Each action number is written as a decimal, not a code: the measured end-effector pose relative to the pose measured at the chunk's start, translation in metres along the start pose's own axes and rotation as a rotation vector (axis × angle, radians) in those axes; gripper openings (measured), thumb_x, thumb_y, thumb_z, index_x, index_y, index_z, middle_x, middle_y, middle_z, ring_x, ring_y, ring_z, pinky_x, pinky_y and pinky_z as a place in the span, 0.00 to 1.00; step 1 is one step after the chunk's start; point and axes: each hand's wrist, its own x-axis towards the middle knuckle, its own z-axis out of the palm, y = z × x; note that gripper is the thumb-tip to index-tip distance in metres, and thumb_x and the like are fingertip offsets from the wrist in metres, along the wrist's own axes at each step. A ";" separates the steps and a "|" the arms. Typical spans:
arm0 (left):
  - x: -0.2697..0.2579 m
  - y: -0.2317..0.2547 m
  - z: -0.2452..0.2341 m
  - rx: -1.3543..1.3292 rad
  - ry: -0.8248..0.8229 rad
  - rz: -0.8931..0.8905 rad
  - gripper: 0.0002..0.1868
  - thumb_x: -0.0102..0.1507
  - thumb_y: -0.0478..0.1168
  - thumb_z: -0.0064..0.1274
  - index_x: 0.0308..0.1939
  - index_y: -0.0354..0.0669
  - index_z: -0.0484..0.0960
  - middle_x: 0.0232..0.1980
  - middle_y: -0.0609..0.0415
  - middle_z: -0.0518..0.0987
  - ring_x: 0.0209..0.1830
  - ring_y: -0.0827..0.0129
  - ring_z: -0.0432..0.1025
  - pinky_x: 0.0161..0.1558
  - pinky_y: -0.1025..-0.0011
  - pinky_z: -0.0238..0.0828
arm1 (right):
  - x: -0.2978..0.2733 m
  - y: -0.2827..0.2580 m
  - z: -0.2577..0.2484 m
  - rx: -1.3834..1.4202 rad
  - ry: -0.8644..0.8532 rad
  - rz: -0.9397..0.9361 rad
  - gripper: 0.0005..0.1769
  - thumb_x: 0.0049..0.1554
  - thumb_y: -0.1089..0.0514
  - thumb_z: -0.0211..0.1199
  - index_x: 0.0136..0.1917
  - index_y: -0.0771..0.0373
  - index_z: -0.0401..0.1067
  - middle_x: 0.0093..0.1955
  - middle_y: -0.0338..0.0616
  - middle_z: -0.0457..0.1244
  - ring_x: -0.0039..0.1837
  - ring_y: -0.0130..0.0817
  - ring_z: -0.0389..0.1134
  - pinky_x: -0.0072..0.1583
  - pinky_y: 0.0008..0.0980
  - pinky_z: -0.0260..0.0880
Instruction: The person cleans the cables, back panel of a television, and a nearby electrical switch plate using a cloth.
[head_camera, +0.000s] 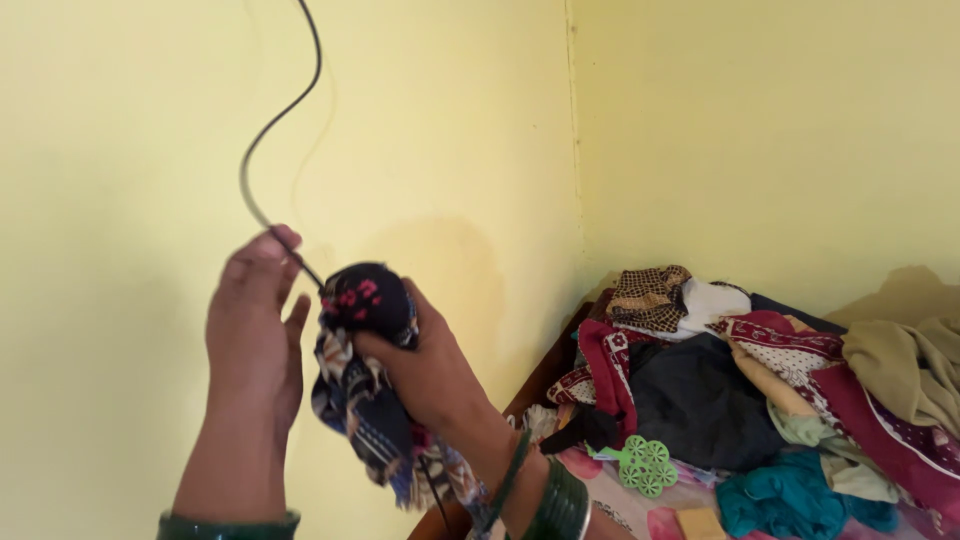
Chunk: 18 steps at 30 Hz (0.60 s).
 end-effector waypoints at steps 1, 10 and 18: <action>-0.005 -0.004 0.000 0.111 0.002 0.005 0.13 0.69 0.45 0.48 0.55 0.48 0.76 0.59 0.62 0.77 0.58 0.75 0.69 0.56 0.68 0.65 | 0.002 -0.002 0.000 -0.017 0.043 -0.030 0.23 0.55 0.63 0.65 0.65 0.67 0.69 0.52 0.45 0.71 0.54 0.29 0.71 0.57 0.30 0.73; -0.058 -0.052 -0.008 0.093 -0.031 -0.146 0.21 0.75 0.51 0.37 0.61 0.42 0.74 0.45 0.51 0.76 0.38 0.70 0.71 0.35 0.69 0.70 | 0.033 -0.003 0.015 -0.008 0.275 -0.119 0.17 0.58 0.62 0.64 0.60 0.66 0.67 0.49 0.47 0.69 0.50 0.31 0.69 0.53 0.32 0.72; -0.075 -0.075 -0.007 0.258 -0.013 -0.122 0.11 0.72 0.42 0.37 0.49 0.39 0.70 0.37 0.52 0.74 0.31 0.73 0.65 0.32 0.69 0.62 | 0.055 -0.012 0.015 0.134 0.444 -0.064 0.19 0.57 0.61 0.63 0.60 0.64 0.64 0.47 0.45 0.68 0.46 0.30 0.69 0.47 0.33 0.72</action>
